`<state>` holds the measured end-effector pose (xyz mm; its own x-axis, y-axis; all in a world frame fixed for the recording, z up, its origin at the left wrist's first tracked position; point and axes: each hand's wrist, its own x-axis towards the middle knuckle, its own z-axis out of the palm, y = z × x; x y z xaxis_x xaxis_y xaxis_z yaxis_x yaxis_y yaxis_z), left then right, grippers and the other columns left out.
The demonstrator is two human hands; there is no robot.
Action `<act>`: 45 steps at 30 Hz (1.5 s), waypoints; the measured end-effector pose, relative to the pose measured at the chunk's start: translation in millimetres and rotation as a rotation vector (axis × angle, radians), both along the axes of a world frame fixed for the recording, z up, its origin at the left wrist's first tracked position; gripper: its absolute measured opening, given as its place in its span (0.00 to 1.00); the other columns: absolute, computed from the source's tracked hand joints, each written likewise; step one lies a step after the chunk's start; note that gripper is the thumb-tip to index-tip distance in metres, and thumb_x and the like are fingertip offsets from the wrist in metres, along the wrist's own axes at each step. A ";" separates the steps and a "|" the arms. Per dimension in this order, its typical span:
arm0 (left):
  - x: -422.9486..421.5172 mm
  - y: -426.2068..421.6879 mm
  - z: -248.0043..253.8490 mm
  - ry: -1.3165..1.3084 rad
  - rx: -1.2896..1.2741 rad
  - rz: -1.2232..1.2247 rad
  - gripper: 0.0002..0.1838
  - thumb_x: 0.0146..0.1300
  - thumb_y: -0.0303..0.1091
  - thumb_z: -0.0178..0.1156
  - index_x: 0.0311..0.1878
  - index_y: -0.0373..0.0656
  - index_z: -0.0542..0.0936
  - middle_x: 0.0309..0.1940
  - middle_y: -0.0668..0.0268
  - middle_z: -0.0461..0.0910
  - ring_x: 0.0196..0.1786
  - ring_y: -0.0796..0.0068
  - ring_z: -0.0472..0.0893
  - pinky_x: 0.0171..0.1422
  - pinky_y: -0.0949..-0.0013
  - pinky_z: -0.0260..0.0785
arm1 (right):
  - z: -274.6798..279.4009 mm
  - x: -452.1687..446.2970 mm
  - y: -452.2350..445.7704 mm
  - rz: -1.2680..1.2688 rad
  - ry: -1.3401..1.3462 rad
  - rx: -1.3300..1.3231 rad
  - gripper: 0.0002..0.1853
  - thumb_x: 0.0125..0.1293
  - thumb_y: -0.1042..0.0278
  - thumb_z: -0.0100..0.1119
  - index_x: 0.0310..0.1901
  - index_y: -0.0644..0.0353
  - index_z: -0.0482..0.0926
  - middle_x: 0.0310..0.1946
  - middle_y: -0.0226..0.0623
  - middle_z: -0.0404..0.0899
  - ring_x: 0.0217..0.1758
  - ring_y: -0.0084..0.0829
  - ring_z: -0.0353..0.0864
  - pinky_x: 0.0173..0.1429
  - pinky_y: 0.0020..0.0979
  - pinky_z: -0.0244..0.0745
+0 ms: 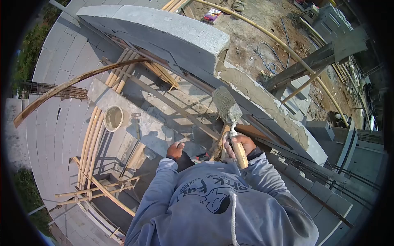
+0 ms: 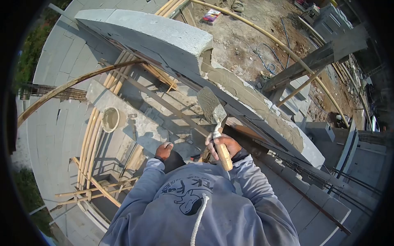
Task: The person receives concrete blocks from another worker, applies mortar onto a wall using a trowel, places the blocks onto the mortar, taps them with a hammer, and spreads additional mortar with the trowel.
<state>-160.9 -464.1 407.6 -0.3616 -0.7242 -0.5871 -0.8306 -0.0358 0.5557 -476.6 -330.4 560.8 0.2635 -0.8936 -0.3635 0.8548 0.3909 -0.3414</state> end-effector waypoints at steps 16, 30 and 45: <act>156.9 -39.7 -61.3 0.198 0.121 0.710 0.22 0.60 0.48 0.54 0.48 0.39 0.76 0.43 0.49 0.78 0.46 0.51 0.78 0.51 0.60 0.68 | -187.0 256.3 -268.1 0.892 0.965 0.293 0.21 0.52 0.64 0.64 0.44 0.67 0.71 0.25 0.37 0.76 0.19 0.30 0.75 0.23 0.32 0.71; 378.7 -103.6 -84.6 0.299 -0.027 1.291 0.16 0.60 0.40 0.56 0.42 0.36 0.79 0.31 0.65 0.80 0.34 0.79 0.77 0.41 0.73 0.69 | -256.5 544.2 -529.7 0.915 1.011 0.218 0.21 0.61 0.57 0.54 0.49 0.66 0.67 0.36 0.46 0.77 0.26 0.38 0.81 0.26 0.38 0.80; 281.8 -305.1 -1.7 0.530 -0.047 0.473 0.16 0.60 0.43 0.51 0.34 0.37 0.76 0.25 0.65 0.76 0.27 0.75 0.72 0.33 0.69 0.64 | 56.5 420.2 -555.3 0.437 1.729 -0.497 0.18 0.50 0.59 0.53 0.24 0.71 0.80 0.26 0.58 0.78 0.35 0.51 0.80 0.43 0.42 0.75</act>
